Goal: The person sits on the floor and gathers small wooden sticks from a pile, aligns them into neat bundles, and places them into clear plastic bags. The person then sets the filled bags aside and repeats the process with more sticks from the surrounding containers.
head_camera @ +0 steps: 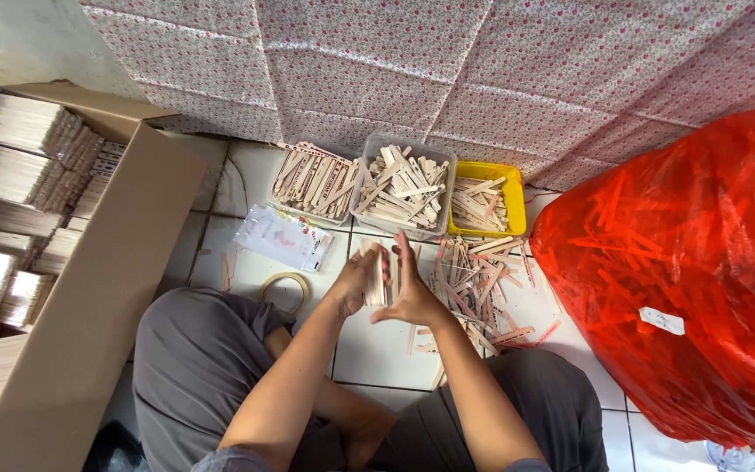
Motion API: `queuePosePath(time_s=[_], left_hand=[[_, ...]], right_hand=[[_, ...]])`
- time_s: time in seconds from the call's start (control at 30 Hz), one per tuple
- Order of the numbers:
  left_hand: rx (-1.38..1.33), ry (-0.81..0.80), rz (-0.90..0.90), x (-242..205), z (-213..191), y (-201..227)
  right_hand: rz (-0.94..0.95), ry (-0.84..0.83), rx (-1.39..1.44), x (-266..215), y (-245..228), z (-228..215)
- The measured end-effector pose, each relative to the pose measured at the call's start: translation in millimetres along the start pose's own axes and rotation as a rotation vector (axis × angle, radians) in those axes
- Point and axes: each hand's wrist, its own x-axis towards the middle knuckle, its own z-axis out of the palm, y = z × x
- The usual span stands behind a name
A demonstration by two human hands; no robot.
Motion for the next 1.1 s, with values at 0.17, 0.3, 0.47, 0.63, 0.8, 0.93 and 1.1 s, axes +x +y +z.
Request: queuePosePath(time_s=[0.17, 0.3, 0.47, 0.63, 0.8, 0.93, 1.1], left_hand=[[0.189, 0.142, 0.244, -29, 21, 22], [0.237, 0.16, 0.228, -39, 25, 12], [0.313, 0.113, 0.193, -72, 47, 52], [0.125, 0.121, 0.272, 26, -20, -4], [0.146, 0.169, 0.276, 28, -21, -10], [0.237, 0.15, 0.228, 35, -32, -17], [0.522, 0.232, 0.174, -1, -26, 43]], right_hand=[[0.319, 0.073, 0.304, -1, 11, 10], [0.41, 0.132, 0.483, 2, -5, 34], [0.439, 0.144, 0.709, 7, 8, 40], [0.484, 0.082, 0.729, 4, 53, 62], [0.586, 0.106, 0.779, 6, 19, 53], [0.592, 0.135, 0.825, 4, 26, 61], [0.571, 0.151, 0.763, 10, 35, 50]])
